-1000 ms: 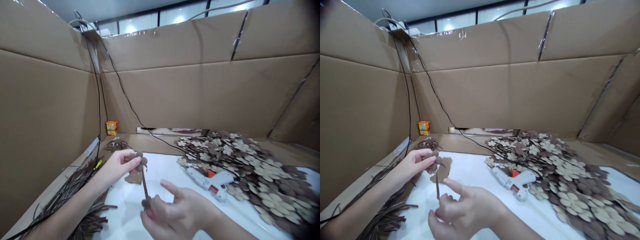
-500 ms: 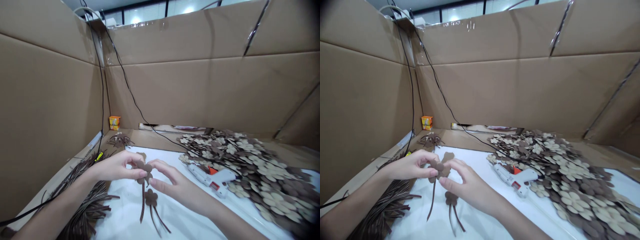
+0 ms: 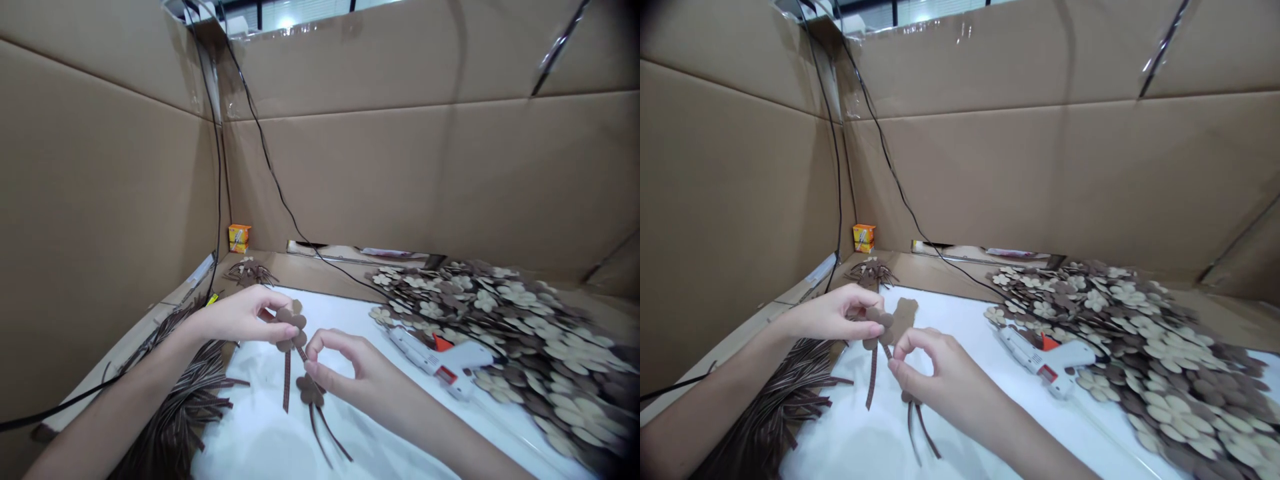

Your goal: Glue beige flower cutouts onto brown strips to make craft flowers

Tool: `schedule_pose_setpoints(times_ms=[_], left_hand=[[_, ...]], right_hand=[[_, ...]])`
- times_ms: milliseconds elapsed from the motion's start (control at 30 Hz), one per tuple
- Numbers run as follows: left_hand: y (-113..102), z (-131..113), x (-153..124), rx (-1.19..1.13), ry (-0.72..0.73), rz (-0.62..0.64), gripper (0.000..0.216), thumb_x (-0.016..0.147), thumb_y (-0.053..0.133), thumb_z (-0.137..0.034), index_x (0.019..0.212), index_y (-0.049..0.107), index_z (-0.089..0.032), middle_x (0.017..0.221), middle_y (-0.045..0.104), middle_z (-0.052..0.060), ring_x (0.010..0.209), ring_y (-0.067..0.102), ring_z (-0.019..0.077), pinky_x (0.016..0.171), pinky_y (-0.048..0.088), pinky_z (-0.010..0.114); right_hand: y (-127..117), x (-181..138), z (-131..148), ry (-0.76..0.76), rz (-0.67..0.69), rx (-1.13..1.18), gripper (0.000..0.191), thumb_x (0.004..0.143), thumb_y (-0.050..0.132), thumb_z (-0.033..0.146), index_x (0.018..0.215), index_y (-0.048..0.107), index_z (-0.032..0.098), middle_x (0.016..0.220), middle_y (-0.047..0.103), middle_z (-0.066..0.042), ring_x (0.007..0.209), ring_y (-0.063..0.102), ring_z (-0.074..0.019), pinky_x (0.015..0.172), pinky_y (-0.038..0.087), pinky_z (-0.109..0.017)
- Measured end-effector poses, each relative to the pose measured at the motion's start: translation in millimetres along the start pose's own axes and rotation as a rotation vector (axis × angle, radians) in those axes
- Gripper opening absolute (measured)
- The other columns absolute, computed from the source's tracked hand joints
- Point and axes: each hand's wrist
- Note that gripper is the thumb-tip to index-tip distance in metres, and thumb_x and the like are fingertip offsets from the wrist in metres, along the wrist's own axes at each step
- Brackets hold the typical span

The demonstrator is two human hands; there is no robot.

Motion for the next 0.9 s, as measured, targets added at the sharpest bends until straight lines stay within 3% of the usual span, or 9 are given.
schedule_pose_setpoints(times_ms=[100, 233, 400, 533, 633, 700, 900], left_hand=[[-5, 4, 1, 0.163, -0.024, -0.047, 0.02, 0.08, 0.053, -0.031, 0.069, 0.052, -0.014, 0.068, 0.058, 0.0, 0.066, 0.054, 0.011, 0.059, 0.04, 0.02], [-11, 12, 4, 0.404, -0.072, -0.125, 0.024, 0.081, 0.051, -0.033, 0.068, 0.054, -0.014, 0.064, 0.055, -0.002, 0.062, 0.049, 0.0105, 0.058, 0.037, 0.02], [-19, 21, 5, 0.247, -0.015, -0.011, 0.025, 0.083, 0.05, -0.036, 0.08, 0.059, -0.013, 0.083, 0.059, 0.003, 0.079, 0.055, 0.0146, 0.069, 0.041, 0.022], [-25, 17, 1, 0.242, 0.132, 0.027, 0.021, 0.082, 0.053, -0.034, 0.08, 0.061, -0.015, 0.093, 0.059, 0.006, 0.103, 0.05, 0.0199, 0.09, 0.037, 0.029], [-27, 10, -3, 0.185, 0.265, 0.103, 0.021, 0.081, 0.056, -0.034, 0.075, 0.062, -0.015, 0.089, 0.059, 0.007, 0.106, 0.049, 0.0223, 0.098, 0.032, 0.035], [-29, 8, -4, 0.128, 0.316, 0.123, 0.023, 0.08, 0.057, -0.036, 0.073, 0.063, -0.015, 0.09, 0.059, 0.008, 0.106, 0.049, 0.0241, 0.098, 0.032, 0.039], [-26, 9, -6, -0.081, 0.401, 0.076, 0.02, 0.073, 0.064, -0.037, 0.064, 0.067, -0.019, 0.092, 0.058, 0.008, 0.115, 0.043, 0.0286, 0.101, 0.028, 0.047]], right_hand=[[-3, 2, -8, 0.017, 0.043, -0.077, 0.022, 0.087, 0.044, 0.037, 0.076, 0.054, 0.02, 0.076, 0.064, 0.0, 0.07, 0.058, -0.0151, 0.066, 0.04, -0.025], [-11, 4, -20, 0.082, 0.007, -0.35, 0.038, 0.088, 0.036, 0.046, 0.072, 0.059, 0.02, 0.071, 0.06, -0.001, 0.065, 0.053, -0.0154, 0.056, 0.034, -0.025], [-25, -2, -28, 0.169, 0.065, -0.552, 0.045, 0.087, 0.035, 0.05, 0.07, 0.062, 0.019, 0.074, 0.061, -0.005, 0.067, 0.054, -0.0182, 0.06, 0.035, -0.028], [-37, -6, -21, 0.025, 0.187, -0.494, 0.032, 0.087, 0.039, 0.043, 0.08, 0.061, 0.02, 0.091, 0.06, -0.005, 0.081, 0.054, -0.0194, 0.072, 0.038, -0.029], [-49, -4, -17, -0.148, 0.258, -0.365, 0.034, 0.091, 0.034, 0.039, 0.075, 0.056, 0.019, 0.087, 0.056, -0.004, 0.079, 0.052, -0.0169, 0.075, 0.039, -0.03], [-57, 0, -20, -0.229, 0.225, -0.187, 0.035, 0.091, 0.034, 0.04, 0.07, 0.051, 0.018, 0.087, 0.055, -0.004, 0.082, 0.05, -0.017, 0.078, 0.04, -0.032], [-56, 7, -28, -0.479, -0.179, 0.715, 0.032, 0.089, 0.039, 0.041, 0.064, 0.037, 0.022, 0.094, 0.049, -0.001, 0.101, 0.049, -0.0188, 0.088, 0.043, -0.039]])
Point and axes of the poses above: each hand's wrist, its own x-axis towards the middle knuckle, its own y-axis out of the palm, z = x × y
